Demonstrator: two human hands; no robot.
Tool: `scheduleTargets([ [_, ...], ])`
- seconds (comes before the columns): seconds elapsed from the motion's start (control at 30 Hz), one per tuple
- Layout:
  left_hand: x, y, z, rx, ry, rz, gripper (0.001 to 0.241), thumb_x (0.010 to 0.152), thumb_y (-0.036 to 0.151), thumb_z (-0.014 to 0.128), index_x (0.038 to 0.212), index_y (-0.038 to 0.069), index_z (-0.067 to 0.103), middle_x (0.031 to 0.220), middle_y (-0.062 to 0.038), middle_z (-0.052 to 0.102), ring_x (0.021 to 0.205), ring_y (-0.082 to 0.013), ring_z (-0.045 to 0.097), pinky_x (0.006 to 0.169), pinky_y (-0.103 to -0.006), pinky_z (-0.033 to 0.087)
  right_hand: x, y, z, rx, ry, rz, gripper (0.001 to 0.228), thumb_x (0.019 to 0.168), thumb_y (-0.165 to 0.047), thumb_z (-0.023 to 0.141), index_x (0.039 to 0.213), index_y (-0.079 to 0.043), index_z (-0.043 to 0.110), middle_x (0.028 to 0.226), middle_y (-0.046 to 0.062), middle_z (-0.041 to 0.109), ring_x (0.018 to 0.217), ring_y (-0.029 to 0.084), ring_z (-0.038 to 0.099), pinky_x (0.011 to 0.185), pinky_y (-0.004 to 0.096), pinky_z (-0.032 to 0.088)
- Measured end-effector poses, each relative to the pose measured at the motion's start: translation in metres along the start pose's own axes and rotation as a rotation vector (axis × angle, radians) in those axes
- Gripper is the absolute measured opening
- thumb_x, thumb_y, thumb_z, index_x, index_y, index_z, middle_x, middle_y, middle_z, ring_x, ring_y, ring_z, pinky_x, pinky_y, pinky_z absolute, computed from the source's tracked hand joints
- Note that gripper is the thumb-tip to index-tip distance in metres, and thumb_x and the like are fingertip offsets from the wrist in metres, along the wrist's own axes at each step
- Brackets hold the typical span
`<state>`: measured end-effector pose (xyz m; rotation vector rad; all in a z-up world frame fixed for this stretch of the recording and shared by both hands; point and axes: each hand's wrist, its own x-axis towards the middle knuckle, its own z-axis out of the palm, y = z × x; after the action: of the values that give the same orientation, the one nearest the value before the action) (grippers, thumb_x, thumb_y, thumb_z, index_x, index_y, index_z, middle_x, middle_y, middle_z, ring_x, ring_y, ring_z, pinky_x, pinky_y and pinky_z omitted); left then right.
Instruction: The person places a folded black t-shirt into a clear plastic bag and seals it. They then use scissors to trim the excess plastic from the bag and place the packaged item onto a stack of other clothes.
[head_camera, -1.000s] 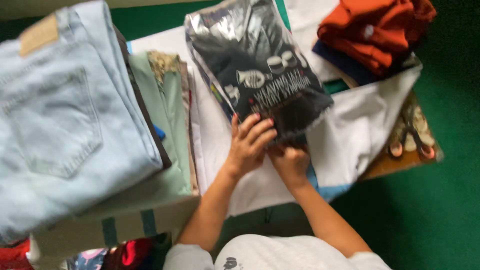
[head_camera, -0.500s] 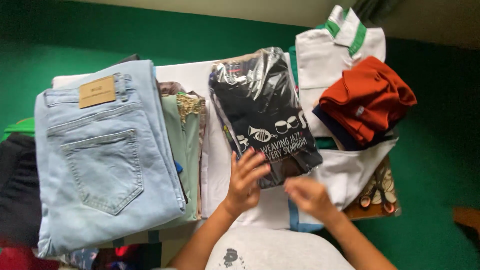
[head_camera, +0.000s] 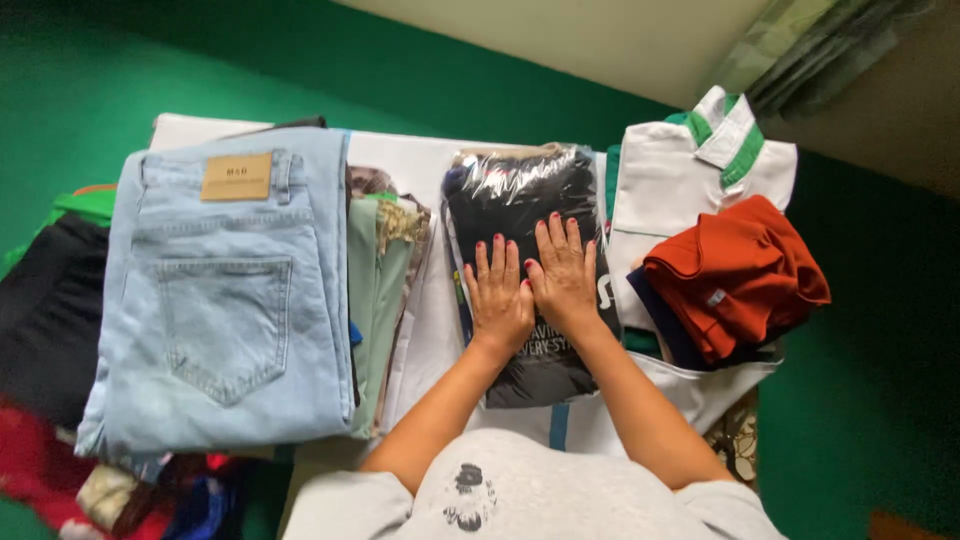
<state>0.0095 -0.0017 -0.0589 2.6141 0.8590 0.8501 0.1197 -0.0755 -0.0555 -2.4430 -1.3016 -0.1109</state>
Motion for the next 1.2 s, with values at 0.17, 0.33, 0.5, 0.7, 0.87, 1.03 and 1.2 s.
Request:
scheduleTargets([
  [0.17,0.03,-0.007,0.003,-0.068,-0.019,-0.103,0.055,0.09,0.031,0.055,0.143,0.02,0.057,0.154,-0.006,0.048,0.146,-0.0362,0.038,0.11,-0.0635,0.028,0.035,0.007,-0.027,0.001,0.062,0.023,0.043,0.101,-0.041,0.06,0.141,-0.025,0.062,0.149,0.006,0.056,0.143,0.034,0.044,0.111,0.062,0.033],
  [0.33,0.061,-0.015,0.041,-0.016,-0.048,-0.151,0.057,0.096,0.033,0.051,0.152,0.019,0.048,0.164,-0.008,0.036,0.153,-0.0414,0.025,0.112,-0.0699,0.026,0.064,0.021,0.014,-0.018,-0.042,0.091,0.056,0.103,-0.044,0.052,0.156,-0.029,0.046,0.168,0.005,0.03,0.155,0.037,0.019,0.113,0.074,0.025],
  [0.5,0.054,-0.021,0.051,0.038,-0.128,-0.17,0.056,0.098,0.035,0.048,0.152,0.02,0.048,0.165,-0.004,0.035,0.153,-0.0397,0.024,0.112,-0.0702,0.029,0.061,0.024,0.026,-0.039,-0.122,0.171,0.055,0.102,-0.043,0.049,0.156,-0.031,0.046,0.168,0.003,0.032,0.156,0.034,0.02,0.115,0.073,0.023],
  [0.7,0.027,-0.023,-0.025,-0.32,-0.12,-0.251,0.065,0.101,0.035,0.056,0.161,0.02,0.034,0.17,-0.013,0.02,0.155,-0.0386,0.018,0.116,-0.0604,0.024,0.045,0.045,-0.02,0.391,0.147,0.12,0.051,0.094,-0.019,0.066,0.144,-0.011,0.06,0.153,0.02,0.05,0.149,0.033,0.037,0.127,0.048,0.017],
  [0.87,-0.042,-0.049,-0.023,-0.738,-0.245,-0.881,0.102,0.088,0.055,0.074,0.16,0.006,0.022,0.159,-0.034,0.02,0.148,-0.0502,0.025,0.122,-0.0553,0.024,0.004,0.063,-0.031,0.48,-0.18,0.707,0.076,0.094,-0.067,0.063,0.155,-0.026,0.045,0.149,0.018,0.052,0.14,0.038,0.047,0.118,0.052,0.035],
  [1.03,-0.009,-0.056,-0.023,-0.801,-0.27,-0.797,0.09,0.088,0.053,0.073,0.153,0.001,0.04,0.151,-0.034,0.041,0.14,-0.0484,0.041,0.118,-0.0536,0.032,-0.011,0.056,-0.005,0.53,-0.255,0.829,0.078,0.097,-0.074,0.05,0.161,-0.032,0.033,0.156,0.021,0.044,0.143,0.04,0.043,0.12,0.052,0.033],
  [1.2,-0.009,-0.043,-0.033,-0.41,-0.303,-0.635,0.088,0.094,0.051,0.063,0.161,0.005,0.026,0.159,-0.035,0.027,0.141,-0.0548,0.037,0.112,-0.0635,0.032,0.004,0.022,-0.062,0.335,-0.231,0.762,0.072,0.102,-0.068,0.045,0.161,-0.027,0.035,0.154,0.027,0.042,0.146,0.046,0.037,0.117,0.059,0.031],
])
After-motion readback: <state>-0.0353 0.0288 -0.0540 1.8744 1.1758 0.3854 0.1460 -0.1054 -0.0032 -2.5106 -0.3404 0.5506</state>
